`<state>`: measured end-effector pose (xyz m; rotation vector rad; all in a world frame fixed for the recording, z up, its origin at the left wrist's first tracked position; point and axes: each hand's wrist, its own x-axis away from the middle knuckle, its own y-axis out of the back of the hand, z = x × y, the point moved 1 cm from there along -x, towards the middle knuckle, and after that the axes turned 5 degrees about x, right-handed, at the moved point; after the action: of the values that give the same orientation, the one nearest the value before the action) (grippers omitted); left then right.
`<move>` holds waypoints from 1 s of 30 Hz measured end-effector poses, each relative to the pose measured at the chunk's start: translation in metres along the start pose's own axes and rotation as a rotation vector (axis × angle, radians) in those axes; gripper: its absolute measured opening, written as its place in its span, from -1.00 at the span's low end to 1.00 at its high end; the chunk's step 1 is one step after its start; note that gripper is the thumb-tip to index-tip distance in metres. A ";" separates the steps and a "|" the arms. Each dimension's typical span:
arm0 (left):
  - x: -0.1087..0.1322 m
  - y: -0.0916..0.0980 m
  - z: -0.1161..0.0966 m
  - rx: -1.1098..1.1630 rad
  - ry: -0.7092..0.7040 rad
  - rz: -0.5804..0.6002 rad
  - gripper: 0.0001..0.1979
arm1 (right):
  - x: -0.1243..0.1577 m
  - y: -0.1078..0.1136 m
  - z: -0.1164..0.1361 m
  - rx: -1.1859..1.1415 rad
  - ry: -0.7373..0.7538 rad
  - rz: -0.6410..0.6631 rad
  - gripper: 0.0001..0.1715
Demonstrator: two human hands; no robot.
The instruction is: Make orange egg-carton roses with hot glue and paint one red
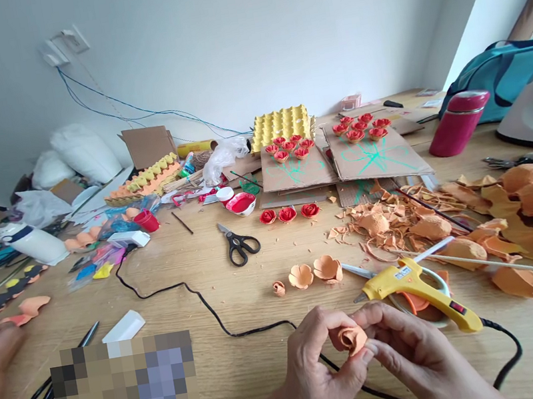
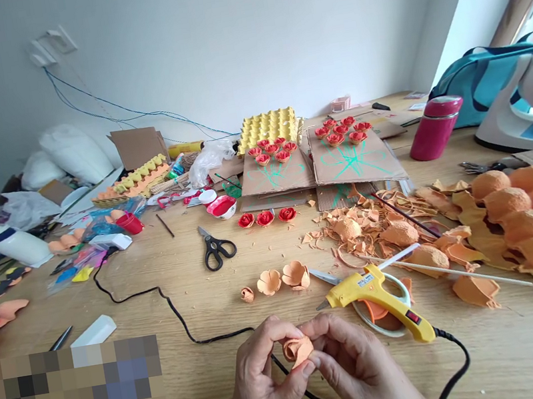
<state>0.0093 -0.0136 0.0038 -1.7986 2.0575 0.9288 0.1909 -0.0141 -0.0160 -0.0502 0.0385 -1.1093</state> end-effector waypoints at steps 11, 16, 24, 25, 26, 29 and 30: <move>-0.001 0.000 -0.003 0.008 0.017 0.003 -0.84 | -0.003 -0.002 0.003 0.011 -0.006 0.013 -0.63; 0.001 -0.001 -0.001 0.019 0.027 -0.017 -0.78 | -0.003 -0.002 0.004 -0.027 -0.037 -0.006 -0.63; 0.000 0.000 -0.002 -0.009 0.011 -0.006 -0.82 | -0.002 -0.002 0.004 -0.081 -0.030 0.038 -0.71; 0.001 0.000 -0.001 0.006 0.017 -0.011 -0.80 | -0.002 -0.002 0.004 -0.086 -0.032 0.032 -0.71; 0.001 0.000 -0.001 0.022 0.022 -0.018 -0.77 | -0.002 -0.002 0.005 -0.092 -0.034 0.026 -0.71; 0.001 0.000 -0.001 0.057 0.035 -0.015 -0.74 | -0.003 -0.003 0.005 -0.096 -0.038 0.011 -0.69; 0.001 0.000 -0.001 0.064 0.038 -0.011 -0.75 | -0.003 -0.003 0.006 -0.091 -0.037 0.006 -0.68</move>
<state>0.0094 -0.0149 0.0036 -1.8058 2.0741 0.8217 0.1868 -0.0124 -0.0101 -0.1518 0.0554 -1.1005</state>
